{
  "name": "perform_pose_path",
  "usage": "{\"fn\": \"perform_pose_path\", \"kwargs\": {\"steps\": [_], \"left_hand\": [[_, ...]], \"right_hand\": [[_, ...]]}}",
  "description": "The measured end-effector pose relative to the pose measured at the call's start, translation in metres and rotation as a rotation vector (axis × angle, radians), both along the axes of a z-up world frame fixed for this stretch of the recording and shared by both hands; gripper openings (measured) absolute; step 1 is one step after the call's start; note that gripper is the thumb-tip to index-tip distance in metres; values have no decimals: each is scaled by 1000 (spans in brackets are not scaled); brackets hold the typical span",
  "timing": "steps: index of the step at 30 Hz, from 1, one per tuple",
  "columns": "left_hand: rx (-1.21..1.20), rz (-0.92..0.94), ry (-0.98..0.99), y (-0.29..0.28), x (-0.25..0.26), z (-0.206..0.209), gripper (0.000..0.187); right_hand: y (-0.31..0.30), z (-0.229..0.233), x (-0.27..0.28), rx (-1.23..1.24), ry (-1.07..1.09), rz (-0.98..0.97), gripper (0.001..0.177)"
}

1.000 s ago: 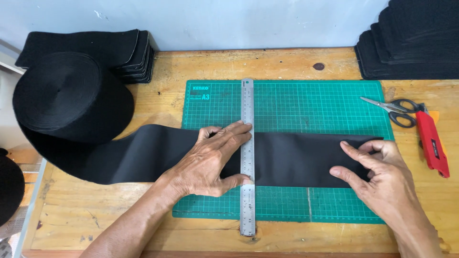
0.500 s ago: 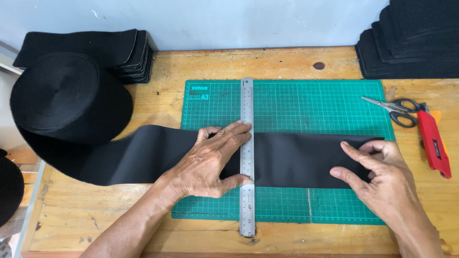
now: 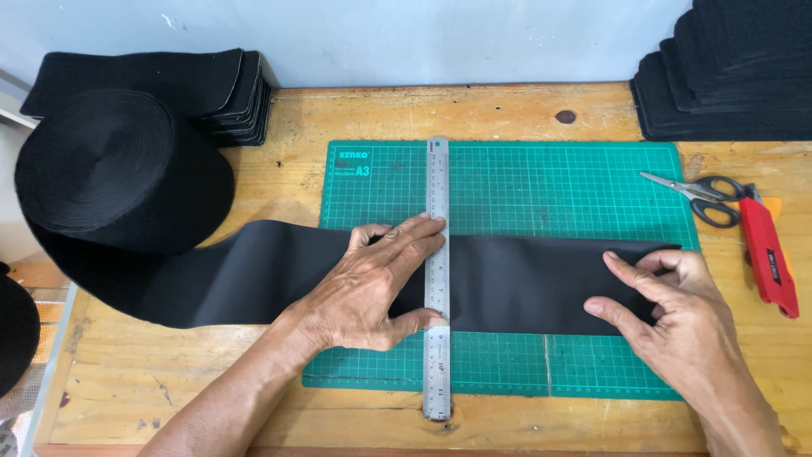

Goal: The person uses scissors to trim the edges of a black fabric strip on a green cutting mat. They then place the cut piece aside and measure the remaining strip with a metal ruler.

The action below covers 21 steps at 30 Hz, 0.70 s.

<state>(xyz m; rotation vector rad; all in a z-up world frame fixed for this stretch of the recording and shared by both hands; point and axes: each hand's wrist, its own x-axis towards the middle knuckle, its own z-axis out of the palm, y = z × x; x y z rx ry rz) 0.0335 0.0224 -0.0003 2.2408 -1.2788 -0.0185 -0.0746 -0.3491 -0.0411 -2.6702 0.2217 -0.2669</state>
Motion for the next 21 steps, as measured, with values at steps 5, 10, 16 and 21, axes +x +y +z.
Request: {"fn": "perform_pose_path", "kwargs": {"steps": [5,10,16,21], "left_hand": [[6,4,11,0,0,0,79],[23,3,23,1,1,-1,80],[43,-5,27,2,0,-2,82],[55,-18,4,3,0,-5,93]], "right_hand": [[3,4,0,-5,8,-11,59],[6,10,-1,16,35,-17,56],[12,16,-4,0,21,-22,57],[5,10,-5,-31,-39,58,59]]}}
